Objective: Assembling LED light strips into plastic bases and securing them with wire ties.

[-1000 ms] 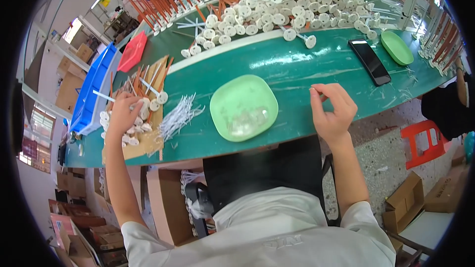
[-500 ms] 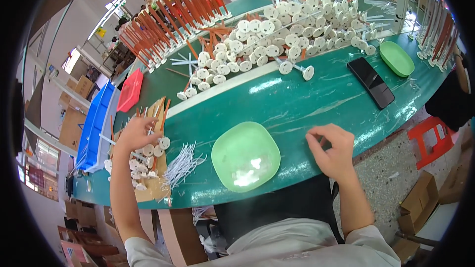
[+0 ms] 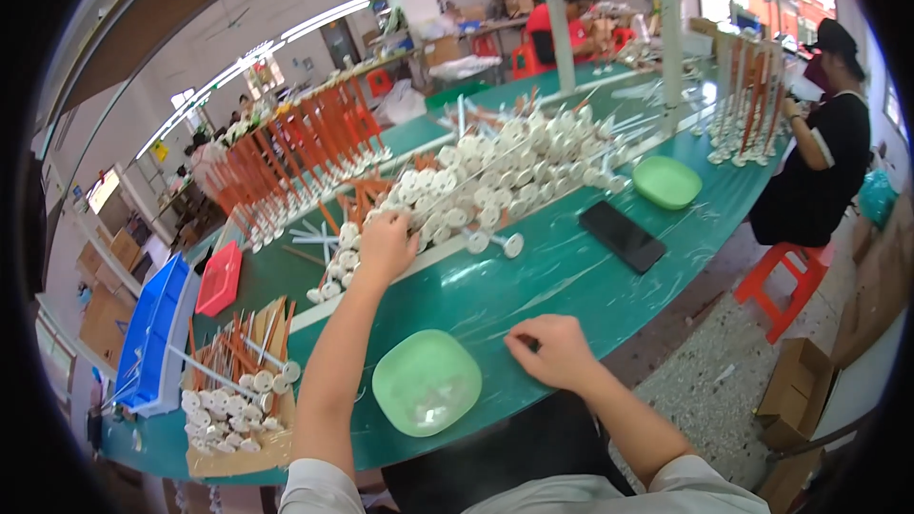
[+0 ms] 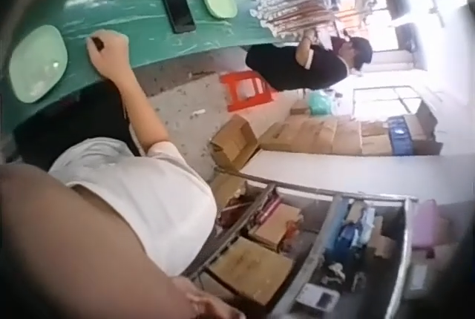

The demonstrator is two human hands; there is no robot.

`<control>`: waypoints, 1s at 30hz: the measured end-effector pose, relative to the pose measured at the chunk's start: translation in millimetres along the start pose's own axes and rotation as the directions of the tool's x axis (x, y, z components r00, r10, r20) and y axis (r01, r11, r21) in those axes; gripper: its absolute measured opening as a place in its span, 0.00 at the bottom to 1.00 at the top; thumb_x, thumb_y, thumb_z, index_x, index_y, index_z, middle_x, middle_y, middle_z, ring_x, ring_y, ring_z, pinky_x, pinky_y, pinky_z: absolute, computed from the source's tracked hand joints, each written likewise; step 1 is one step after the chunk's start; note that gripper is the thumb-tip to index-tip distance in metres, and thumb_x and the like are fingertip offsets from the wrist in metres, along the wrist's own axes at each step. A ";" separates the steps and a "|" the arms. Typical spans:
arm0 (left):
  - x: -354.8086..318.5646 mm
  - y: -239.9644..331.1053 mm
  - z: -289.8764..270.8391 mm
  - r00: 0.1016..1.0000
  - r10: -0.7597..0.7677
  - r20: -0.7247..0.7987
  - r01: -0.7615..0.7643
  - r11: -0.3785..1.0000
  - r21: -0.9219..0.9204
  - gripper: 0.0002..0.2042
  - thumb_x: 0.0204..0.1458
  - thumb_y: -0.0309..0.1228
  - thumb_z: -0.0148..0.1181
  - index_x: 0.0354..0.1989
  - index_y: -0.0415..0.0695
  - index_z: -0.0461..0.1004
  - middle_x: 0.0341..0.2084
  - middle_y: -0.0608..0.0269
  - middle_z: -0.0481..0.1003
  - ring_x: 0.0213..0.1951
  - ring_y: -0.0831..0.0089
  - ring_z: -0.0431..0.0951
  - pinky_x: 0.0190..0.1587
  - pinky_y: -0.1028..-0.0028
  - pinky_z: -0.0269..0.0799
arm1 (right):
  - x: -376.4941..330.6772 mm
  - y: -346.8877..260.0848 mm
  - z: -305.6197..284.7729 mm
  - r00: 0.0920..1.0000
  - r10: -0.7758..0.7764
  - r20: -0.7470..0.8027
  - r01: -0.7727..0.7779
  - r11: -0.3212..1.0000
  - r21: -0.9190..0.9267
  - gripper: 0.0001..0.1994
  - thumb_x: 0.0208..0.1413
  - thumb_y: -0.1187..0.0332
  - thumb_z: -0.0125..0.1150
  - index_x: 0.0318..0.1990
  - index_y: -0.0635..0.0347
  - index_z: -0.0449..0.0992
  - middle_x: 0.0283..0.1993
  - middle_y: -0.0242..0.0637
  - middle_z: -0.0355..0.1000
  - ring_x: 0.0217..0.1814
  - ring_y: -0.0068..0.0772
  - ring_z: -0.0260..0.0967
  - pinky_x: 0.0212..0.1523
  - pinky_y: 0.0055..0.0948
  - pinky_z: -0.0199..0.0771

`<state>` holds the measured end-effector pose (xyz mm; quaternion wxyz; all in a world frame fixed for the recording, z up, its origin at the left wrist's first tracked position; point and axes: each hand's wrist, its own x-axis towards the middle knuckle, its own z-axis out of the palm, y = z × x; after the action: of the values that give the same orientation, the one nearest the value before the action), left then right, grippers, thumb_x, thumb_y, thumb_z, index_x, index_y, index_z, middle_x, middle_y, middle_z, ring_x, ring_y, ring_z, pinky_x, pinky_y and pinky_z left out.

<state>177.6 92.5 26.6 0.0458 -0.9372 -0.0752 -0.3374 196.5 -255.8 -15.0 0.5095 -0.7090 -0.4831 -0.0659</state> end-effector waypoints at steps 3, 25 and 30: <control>-3.0 10.0 20.9 0.999 0.018 -0.047 -0.012 0.992 0.130 0.10 0.46 0.30 0.60 0.36 0.41 0.78 0.44 0.57 0.75 0.49 0.57 0.74 0.46 0.56 0.72 | -0.2 -0.6 2.2 1.000 0.002 0.006 -0.002 1.000 0.002 0.04 0.49 0.71 0.68 0.31 0.61 0.81 0.26 0.41 0.78 0.28 0.37 0.78 0.31 0.31 0.77; -29.8 66.9 -244.1 0.998 -0.005 0.069 0.034 0.898 -0.438 0.22 0.47 0.28 0.68 0.52 0.37 0.74 0.38 0.50 0.80 0.41 0.62 0.81 0.47 0.67 0.74 | 219.7 -33.4 62.8 0.915 0.212 0.343 0.088 0.724 -0.684 0.14 0.49 0.68 0.62 0.44 0.55 0.82 0.45 0.41 0.79 0.47 0.45 0.79 0.44 0.42 0.79; -56.9 49.7 -265.2 0.986 -0.005 0.165 0.077 0.899 -0.432 0.25 0.46 0.26 0.66 0.55 0.37 0.73 0.41 0.50 0.80 0.44 0.61 0.80 0.50 0.67 0.73 | 239.6 -11.4 116.9 0.902 0.287 0.322 0.002 0.744 -0.668 0.10 0.49 0.69 0.60 0.38 0.57 0.84 0.44 0.44 0.79 0.48 0.45 0.79 0.44 0.43 0.80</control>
<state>-23.1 1.0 192.2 -0.1788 -0.9458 -0.0210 -0.2704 267.0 -15.6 77.7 0.1217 -0.8748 -0.4670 -0.0420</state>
